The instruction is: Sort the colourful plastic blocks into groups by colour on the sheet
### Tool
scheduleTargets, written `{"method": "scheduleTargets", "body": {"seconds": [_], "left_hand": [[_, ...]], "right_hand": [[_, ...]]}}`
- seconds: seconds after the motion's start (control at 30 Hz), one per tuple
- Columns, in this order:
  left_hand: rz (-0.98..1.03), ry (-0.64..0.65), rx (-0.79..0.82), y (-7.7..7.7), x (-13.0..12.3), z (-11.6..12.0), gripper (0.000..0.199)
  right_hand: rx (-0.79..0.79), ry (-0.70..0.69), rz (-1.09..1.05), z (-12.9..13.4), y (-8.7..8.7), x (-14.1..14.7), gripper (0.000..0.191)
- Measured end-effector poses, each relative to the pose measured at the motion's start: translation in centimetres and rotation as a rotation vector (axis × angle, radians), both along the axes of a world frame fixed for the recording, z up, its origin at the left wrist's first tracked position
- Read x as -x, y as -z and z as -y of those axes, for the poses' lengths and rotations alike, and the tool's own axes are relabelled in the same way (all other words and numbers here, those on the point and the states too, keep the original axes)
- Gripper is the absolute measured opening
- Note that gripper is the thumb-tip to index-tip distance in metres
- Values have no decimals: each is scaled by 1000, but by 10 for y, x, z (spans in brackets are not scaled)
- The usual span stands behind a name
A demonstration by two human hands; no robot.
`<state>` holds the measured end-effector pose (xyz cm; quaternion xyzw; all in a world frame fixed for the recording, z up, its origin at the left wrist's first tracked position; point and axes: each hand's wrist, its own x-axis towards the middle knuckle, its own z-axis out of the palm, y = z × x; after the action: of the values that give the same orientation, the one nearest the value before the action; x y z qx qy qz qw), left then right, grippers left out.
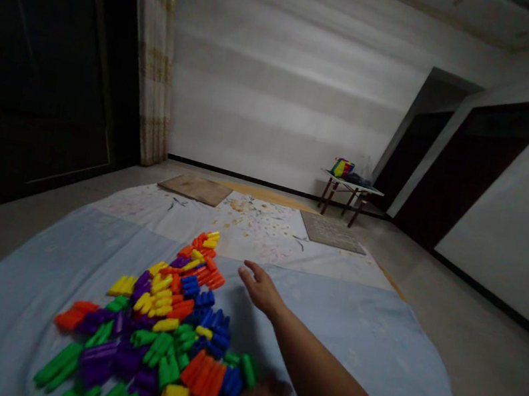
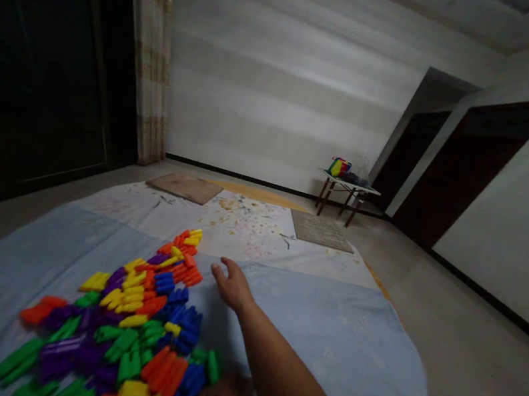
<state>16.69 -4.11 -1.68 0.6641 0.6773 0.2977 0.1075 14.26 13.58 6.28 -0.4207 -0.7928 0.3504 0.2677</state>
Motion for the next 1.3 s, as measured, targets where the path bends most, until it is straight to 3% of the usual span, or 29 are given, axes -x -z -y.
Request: {"method": "scheduleTargets", "body": {"seconds": [0.17,0.3,0.5,0.83,1.03,1.17,1.3], "left_hand": [[204,57,17,-13,7,-8,37],[444,-27,-41,-22,14,-15,37],[687,-91,57,-27,32,-30,38],[734,-160,82,-32,85,-51,45],[803,-172,135,-36,131,-60,54],[797,-153,172,-50,154,-72,54],[727,-58,216,-73,168,-113,48]], "right_hand": [[-204,194,327,31,42,-120,51],[-292,270,572,60,65,-167,52],[-317,281,659,71,66,-169,53],[-326,274,655,71,67,-170,54],[-372,280,623,72,70,-171,54],[-395,281,619,72,73,-171,54],[-409,271,634,71,78,-172,55]]}}
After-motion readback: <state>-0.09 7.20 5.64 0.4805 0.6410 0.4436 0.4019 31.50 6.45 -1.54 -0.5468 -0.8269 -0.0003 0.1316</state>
